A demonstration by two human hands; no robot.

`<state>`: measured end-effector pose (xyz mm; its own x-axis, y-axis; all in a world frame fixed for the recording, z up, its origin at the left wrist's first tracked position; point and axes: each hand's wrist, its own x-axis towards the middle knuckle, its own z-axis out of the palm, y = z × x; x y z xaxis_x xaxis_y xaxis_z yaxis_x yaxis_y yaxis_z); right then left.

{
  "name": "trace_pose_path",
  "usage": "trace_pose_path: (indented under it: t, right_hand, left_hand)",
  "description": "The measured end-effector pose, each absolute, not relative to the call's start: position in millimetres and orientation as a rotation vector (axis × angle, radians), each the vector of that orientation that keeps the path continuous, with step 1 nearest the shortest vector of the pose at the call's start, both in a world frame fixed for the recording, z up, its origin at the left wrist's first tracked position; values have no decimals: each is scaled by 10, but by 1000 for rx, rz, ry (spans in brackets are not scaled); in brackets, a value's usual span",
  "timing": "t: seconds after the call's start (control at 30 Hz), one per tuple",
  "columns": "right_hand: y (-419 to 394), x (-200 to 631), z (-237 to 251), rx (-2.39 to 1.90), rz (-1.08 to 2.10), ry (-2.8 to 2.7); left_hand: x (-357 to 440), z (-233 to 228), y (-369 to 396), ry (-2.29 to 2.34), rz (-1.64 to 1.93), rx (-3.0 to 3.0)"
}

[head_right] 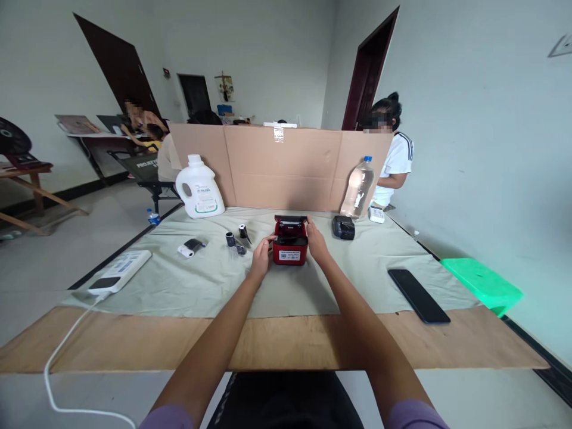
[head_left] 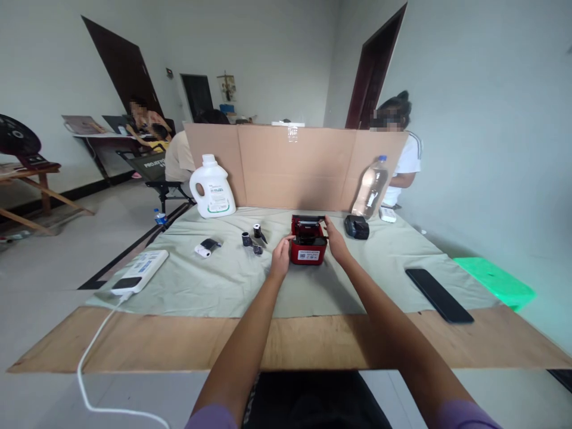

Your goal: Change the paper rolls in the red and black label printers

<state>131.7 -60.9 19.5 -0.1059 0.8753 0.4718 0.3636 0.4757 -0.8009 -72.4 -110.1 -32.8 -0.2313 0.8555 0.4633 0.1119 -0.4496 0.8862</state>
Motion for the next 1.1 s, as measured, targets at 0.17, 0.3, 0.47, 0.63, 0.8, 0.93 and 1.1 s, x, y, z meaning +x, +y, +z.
trace_pose_path:
  t: [0.17,0.3,0.47,0.63,0.8,0.93,1.1]
  right_hand:
    - [-419,1214,435,-1173,416,-1848]
    - [-265,1099,681,-1367,396,-2248]
    - [-58,834,981,-1566,552,-2702]
    - [-43,547,1032,-1810,466,-2819]
    - [-154,585,1106,-1837,248,-2781]
    - [-237,747,1262,-1746,61,-2663]
    - [-385,642,1460,-1448,306,-2320]
  left_hand:
    - [-729,-304,-1114,1100,1730,1479]
    - [-724,-293,-1122,1113,1729,1480]
    - [-733,-297,-1122,1109,1727,1472]
    - [-741,-300,-1119,1095,1746,1483]
    - [-738,-281,-1137,1086,1749,1486]
    - [-732,-261,-1149,1095,1761,1505]
    - [-715,-273,-1129,1131,1716,1402]
